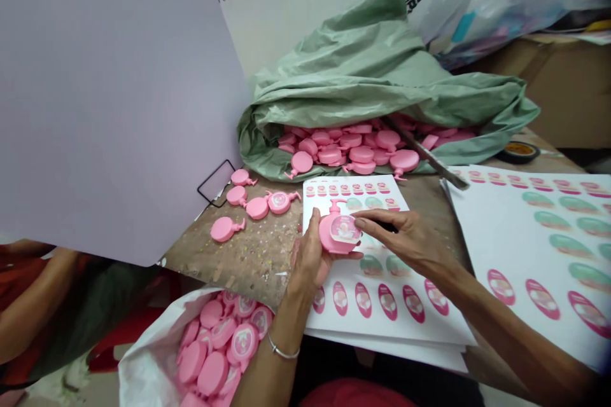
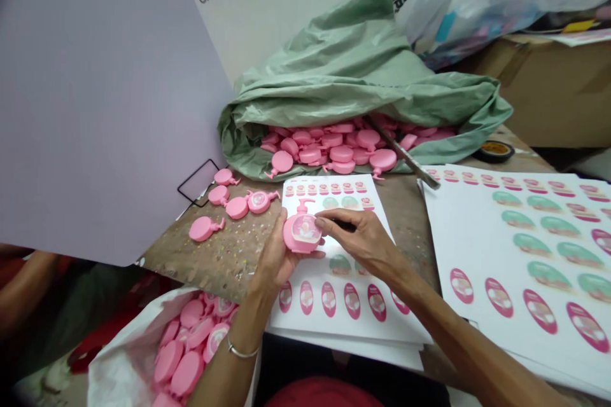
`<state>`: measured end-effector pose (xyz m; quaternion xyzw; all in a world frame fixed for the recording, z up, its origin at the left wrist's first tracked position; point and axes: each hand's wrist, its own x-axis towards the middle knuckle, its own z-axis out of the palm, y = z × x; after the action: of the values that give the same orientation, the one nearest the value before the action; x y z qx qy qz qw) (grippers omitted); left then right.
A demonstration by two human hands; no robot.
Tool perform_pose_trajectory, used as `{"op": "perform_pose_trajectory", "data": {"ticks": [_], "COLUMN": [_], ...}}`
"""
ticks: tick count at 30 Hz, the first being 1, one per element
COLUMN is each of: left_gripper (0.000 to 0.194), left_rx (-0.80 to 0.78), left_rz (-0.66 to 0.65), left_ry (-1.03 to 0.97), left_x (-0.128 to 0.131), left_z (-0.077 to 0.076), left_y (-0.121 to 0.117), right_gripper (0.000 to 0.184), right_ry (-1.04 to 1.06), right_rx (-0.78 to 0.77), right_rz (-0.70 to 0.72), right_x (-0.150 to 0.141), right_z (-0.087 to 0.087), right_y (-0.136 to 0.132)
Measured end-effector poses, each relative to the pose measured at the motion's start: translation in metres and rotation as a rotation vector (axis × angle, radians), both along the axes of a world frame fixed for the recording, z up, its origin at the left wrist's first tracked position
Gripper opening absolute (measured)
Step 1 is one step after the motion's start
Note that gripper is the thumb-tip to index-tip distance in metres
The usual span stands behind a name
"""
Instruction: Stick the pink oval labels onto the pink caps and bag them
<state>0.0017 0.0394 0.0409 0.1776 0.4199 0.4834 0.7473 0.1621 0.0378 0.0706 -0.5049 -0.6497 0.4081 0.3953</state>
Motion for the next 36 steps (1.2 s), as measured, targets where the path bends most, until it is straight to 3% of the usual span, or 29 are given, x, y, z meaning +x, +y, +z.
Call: {"op": "perform_pose_trajectory", "data": {"ticks": [10,21,36], "left_gripper": [0.05,0.05,0.05], "left_rx": [0.07,0.019,0.066], "left_rz": [-0.009,0.012,0.004], "left_ry": [0.032,0.047,0.056], "left_x": [0.005,0.005,0.004], "left_z": [0.005,0.011,0.01], "left_y": [-0.003,-0.001,-0.001], "right_gripper": [0.034,0.034,0.033], "right_ry": [0.021,-0.05,-0.077], "right_rx": [-0.034,0.017,0.019], "right_rz": [-0.05,-0.054,-0.069], "right_x": [-0.002,-0.004,-0.004], "right_z": [-0.01,-0.009,-0.006], "right_y": [-0.001,0.0,0.002]}}
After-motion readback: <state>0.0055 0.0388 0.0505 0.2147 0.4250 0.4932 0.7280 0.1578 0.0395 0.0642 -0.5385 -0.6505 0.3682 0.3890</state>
